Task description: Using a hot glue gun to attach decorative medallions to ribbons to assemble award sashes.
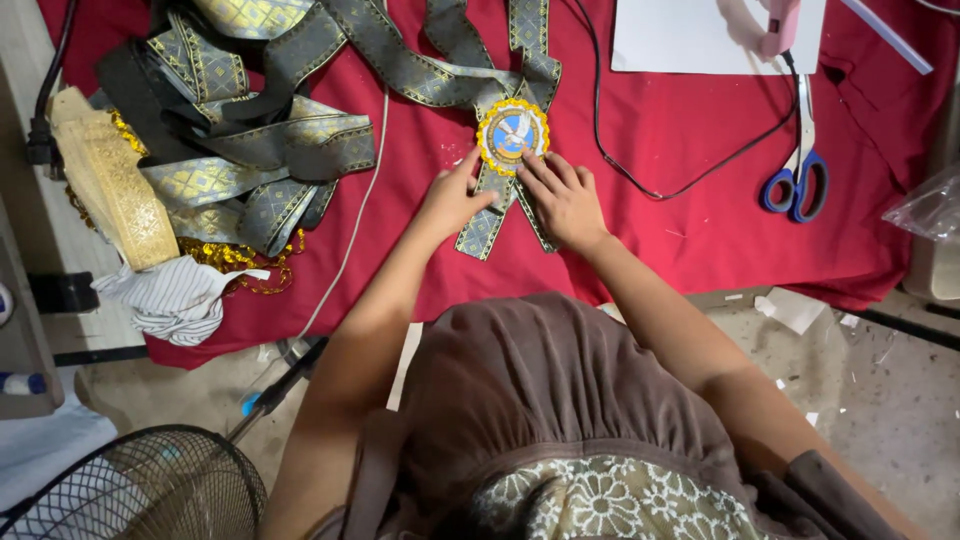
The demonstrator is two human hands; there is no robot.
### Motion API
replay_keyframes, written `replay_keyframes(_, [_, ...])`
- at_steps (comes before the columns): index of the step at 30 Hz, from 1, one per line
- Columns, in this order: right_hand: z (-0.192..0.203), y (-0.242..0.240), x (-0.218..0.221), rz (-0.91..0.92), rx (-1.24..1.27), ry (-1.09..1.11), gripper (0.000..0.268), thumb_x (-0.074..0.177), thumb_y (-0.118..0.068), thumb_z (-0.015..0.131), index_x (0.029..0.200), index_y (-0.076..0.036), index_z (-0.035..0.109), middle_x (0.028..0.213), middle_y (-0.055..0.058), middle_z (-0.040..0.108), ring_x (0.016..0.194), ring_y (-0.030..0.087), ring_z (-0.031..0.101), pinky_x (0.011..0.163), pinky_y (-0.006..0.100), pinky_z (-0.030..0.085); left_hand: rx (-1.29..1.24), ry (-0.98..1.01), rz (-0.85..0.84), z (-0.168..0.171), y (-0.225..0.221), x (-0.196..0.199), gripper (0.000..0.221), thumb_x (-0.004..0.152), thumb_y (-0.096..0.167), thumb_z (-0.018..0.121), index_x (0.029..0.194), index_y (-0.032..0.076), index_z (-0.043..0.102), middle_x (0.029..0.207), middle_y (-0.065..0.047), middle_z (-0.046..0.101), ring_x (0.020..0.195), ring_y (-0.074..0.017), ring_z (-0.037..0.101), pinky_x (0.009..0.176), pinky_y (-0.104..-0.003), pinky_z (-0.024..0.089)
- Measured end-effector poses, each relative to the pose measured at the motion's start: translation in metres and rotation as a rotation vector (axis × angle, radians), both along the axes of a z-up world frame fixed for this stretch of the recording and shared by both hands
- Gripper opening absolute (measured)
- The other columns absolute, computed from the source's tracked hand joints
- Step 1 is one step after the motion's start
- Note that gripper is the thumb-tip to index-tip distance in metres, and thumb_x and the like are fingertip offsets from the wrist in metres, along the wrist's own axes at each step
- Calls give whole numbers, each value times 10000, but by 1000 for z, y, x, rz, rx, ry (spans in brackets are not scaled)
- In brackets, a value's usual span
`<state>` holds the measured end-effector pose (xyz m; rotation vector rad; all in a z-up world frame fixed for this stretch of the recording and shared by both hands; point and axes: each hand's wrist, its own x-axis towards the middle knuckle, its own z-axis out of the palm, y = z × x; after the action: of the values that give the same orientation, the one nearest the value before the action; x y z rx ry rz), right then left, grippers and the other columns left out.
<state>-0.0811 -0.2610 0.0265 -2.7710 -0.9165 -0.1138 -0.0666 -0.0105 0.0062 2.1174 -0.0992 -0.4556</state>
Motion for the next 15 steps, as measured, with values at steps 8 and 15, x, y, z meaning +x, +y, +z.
replay_keyframes(8, [3,2,-2,1,5,3,630,873,-163,684,1490,-161,558,1613,27,468,1378,284,486,1046,476,404,-272,86,155,-4,13,-26,439,990,135,705,1418,95,615,872,-70,673,783,-143,617,742,-311,527])
replay_keyframes(15, [5,4,-6,-26,102,-7,586,921,-266,723,1468,-133,558,1545,106,502,1345,321,498,1044,504,402,-99,-7,98,6,11,-48,393,903,101,732,1294,103,693,1026,-133,672,805,-190,633,745,-325,544])
